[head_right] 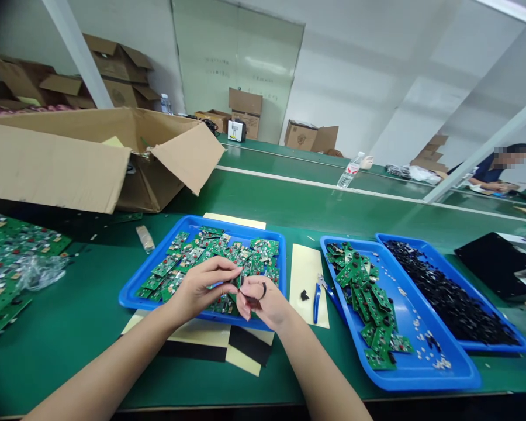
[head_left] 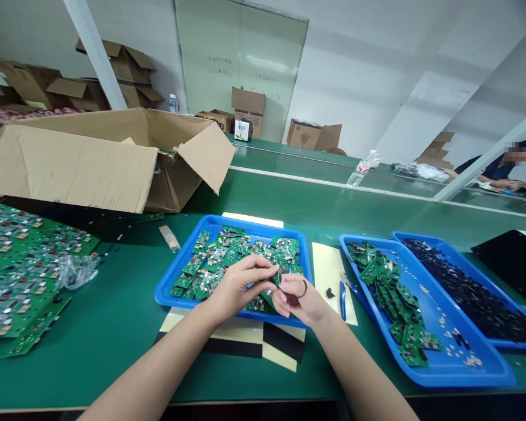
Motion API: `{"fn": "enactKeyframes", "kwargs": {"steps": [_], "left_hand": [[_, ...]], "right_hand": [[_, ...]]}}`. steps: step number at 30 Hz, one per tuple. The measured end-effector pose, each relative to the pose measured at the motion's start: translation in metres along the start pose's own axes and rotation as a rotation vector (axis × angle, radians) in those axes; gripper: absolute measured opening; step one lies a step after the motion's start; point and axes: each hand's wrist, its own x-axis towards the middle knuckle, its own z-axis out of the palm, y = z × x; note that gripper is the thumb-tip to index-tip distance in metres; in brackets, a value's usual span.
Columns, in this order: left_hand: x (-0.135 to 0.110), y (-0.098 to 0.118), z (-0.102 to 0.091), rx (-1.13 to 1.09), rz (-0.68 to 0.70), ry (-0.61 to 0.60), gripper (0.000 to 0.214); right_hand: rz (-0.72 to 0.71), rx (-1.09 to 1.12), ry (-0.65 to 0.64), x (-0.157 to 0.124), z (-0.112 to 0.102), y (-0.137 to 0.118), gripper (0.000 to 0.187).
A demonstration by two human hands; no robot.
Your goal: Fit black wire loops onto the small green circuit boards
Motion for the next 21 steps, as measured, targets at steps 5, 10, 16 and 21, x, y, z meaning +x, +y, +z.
{"fn": "enactKeyframes", "kwargs": {"steps": [5, 10, 16, 21], "left_hand": [[0.003, 0.004, -0.002, -0.062, -0.023, -0.052, 0.023], [0.001, 0.008, 0.004, -0.045, -0.088, -0.095, 0.022], [-0.005, 0.005, 0.016, -0.026, -0.172, -0.042, 0.023], [-0.004, 0.005, 0.022, -0.106, -0.3, -0.042, 0.024]], "right_hand": [[-0.067, -0.093, 0.025, 0.001, -0.001, 0.002, 0.031], [-0.215, -0.297, 0.094, 0.0, -0.003, 0.002, 0.027], [-0.273, -0.655, 0.283, -0.002, -0.005, -0.006, 0.02], [-0.248, -0.691, 0.329, -0.002, -0.002, -0.008, 0.018]]}}
